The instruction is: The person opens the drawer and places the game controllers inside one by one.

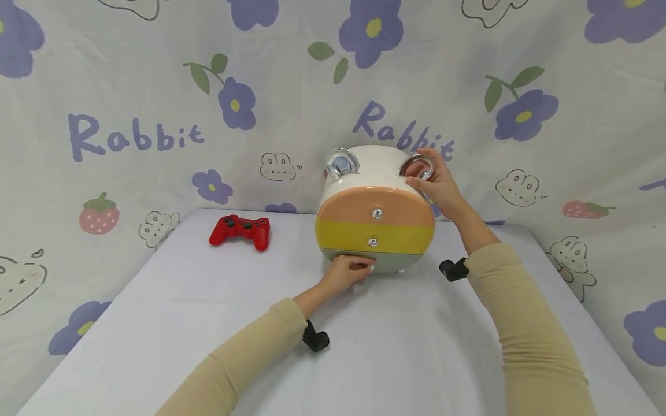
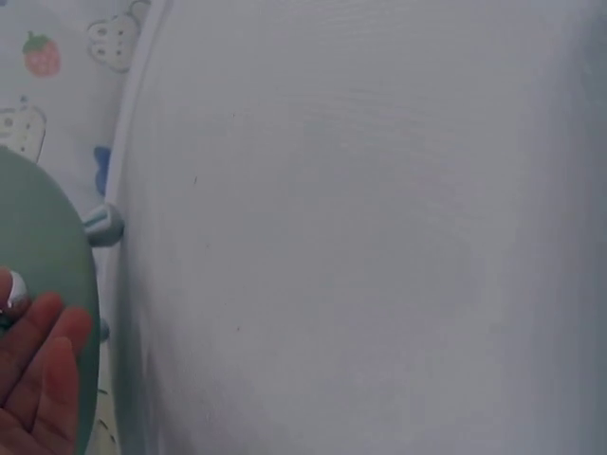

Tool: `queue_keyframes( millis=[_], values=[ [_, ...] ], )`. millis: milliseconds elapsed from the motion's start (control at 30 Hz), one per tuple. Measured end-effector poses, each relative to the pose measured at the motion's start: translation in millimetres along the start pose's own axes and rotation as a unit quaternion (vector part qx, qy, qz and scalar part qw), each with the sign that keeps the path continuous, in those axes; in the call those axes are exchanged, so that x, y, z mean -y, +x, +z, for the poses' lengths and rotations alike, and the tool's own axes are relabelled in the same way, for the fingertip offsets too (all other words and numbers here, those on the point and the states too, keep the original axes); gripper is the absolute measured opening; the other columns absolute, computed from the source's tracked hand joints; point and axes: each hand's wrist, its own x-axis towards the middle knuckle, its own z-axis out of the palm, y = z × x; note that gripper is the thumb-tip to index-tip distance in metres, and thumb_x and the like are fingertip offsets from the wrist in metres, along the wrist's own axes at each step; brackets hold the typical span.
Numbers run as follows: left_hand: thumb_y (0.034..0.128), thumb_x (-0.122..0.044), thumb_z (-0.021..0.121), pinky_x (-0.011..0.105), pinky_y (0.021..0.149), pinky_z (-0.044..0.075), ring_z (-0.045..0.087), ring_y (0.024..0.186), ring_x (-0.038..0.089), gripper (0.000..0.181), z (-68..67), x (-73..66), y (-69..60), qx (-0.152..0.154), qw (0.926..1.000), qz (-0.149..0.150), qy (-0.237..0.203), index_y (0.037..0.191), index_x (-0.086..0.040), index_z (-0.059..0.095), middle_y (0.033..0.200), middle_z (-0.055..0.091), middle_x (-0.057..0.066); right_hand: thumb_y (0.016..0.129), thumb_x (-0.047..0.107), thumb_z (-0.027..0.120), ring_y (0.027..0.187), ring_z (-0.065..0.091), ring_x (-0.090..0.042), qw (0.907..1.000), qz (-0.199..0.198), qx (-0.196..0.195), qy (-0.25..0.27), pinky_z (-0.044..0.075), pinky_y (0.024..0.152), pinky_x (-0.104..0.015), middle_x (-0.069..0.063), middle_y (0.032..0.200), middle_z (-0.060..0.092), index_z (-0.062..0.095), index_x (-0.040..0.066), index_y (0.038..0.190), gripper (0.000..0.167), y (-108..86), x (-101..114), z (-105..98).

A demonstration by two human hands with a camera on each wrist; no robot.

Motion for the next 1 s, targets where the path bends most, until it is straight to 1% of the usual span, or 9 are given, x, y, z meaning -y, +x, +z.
queue_keyframes(
  millis=[100, 167, 267, 400, 467, 633, 767, 867, 1000],
  values=[
    [0.0841, -0.019, 0.066, 0.014, 0.063, 0.046, 0.058, 0.071, 0.001, 0.020, -0.6, -1.2, -3.1, 0.006, 1.0000, -0.004, 0.002, 0.103, -0.013, 0.071, 0.094, 0.070, 0.001, 0.087, -0.010, 0.051, 0.084, 0.053, -0.006, 0.9999, -0.008, 0.007, 0.004, 0.046, 0.070, -0.011, 0.003, 0.092, 0.054, 0.040, 0.027, 0.123, 0.052, 0.1, 0.0, 0.0],
    [0.0842, -0.020, 0.066, 0.014, 0.064, 0.046, 0.058, 0.073, 0.001, 0.021, -0.7, -2.0, -5.4, 0.010, 0.9999, -0.004, 0.008, 0.103, -0.014, 0.071, 0.094, 0.070, 0.000, 0.087, -0.010, 0.051, 0.084, 0.050, -0.007, 0.9999, -0.009, 0.007, 0.000, 0.045, 0.068, -0.012, 0.004, 0.092, 0.054, 0.041, 0.027, 0.123, 0.052, 0.1, 0.2, 0.4],
    [0.0841, -0.022, 0.066, 0.014, 0.066, 0.046, 0.059, 0.076, 0.001, 0.020, 0.3, -2.7, -9.1, 0.013, 0.9997, 0.002, 0.022, 0.103, -0.016, 0.071, 0.094, 0.070, -0.002, 0.087, -0.009, 0.051, 0.083, 0.048, -0.008, 1.0000, -0.007, 0.005, -0.003, 0.044, 0.066, -0.012, 0.004, 0.092, 0.054, 0.041, 0.027, 0.122, 0.052, 0.3, 0.7, 0.9],
    [0.0835, -0.023, 0.067, 0.013, 0.066, 0.045, 0.060, 0.076, 0.000, 0.020, 4.1, -1.1, -14.7, 0.010, 0.9994, 0.010, 0.031, 0.103, -0.018, 0.072, 0.092, 0.071, -0.003, 0.087, -0.010, 0.052, 0.082, 0.052, -0.007, 1.0000, -0.001, 0.003, 0.003, 0.044, 0.066, -0.012, 0.004, 0.091, 0.054, 0.041, 0.028, 0.123, 0.053, -0.4, 1.6, 1.6],
    [0.0835, -0.022, 0.067, 0.013, 0.066, 0.045, 0.059, 0.075, -0.001, 0.021, 5.5, -1.4, -18.3, 0.009, 0.9996, 0.009, 0.025, 0.103, -0.017, 0.072, 0.093, 0.071, -0.003, 0.087, -0.010, 0.052, 0.083, 0.053, -0.007, 1.0000, -0.001, 0.003, 0.005, 0.045, 0.067, -0.012, 0.003, 0.091, 0.055, 0.041, 0.027, 0.123, 0.053, -0.8, 1.6, 1.9],
    [0.0842, -0.019, 0.066, 0.014, 0.066, 0.047, 0.059, 0.076, -0.001, 0.022, 7.2, -6.4, -28.4, 0.022, 0.9997, 0.001, -0.014, 0.104, -0.012, 0.071, 0.095, 0.070, -0.001, 0.086, -0.011, 0.052, 0.085, 0.055, -0.007, 0.9999, -0.010, 0.008, 0.006, 0.047, 0.069, -0.012, 0.002, 0.091, 0.055, 0.041, 0.027, 0.122, 0.053, -0.6, 0.8, 2.2],
    [0.0838, -0.018, 0.067, 0.014, 0.064, 0.047, 0.060, 0.075, 0.000, 0.021, 9.9, -10.1, -36.6, 0.021, 0.9995, 0.004, -0.023, 0.104, -0.011, 0.071, 0.094, 0.070, 0.000, 0.086, -0.011, 0.052, 0.084, 0.054, -0.006, 0.9998, -0.013, 0.009, 0.009, 0.046, 0.067, -0.012, 0.002, 0.091, 0.055, 0.042, 0.027, 0.122, 0.053, -0.2, 0.1, 1.9],
    [0.0832, -0.016, 0.067, 0.014, 0.062, 0.046, 0.060, 0.074, -0.001, 0.020, 12.2, -13.7, -43.3, 0.018, 0.9994, 0.002, -0.028, 0.103, -0.012, 0.071, 0.094, 0.070, 0.001, 0.086, -0.011, 0.051, 0.084, 0.054, -0.007, 0.9998, -0.015, 0.011, 0.011, 0.046, 0.067, -0.012, 0.002, 0.090, 0.055, 0.042, 0.026, 0.123, 0.053, 0.4, -0.1, 1.9],
    [0.0830, -0.015, 0.067, 0.014, 0.059, 0.046, 0.060, 0.072, -0.001, 0.020, 15.8, -16.6, -52.0, 0.021, 0.9989, -0.003, -0.041, 0.102, -0.011, 0.072, 0.094, 0.071, 0.001, 0.086, -0.011, 0.051, 0.083, 0.054, -0.006, 0.9997, -0.017, 0.012, 0.008, 0.045, 0.065, -0.013, 0.002, 0.091, 0.055, 0.043, 0.026, 0.122, 0.052, 0.3, 0.5, 1.6]
  ],
)
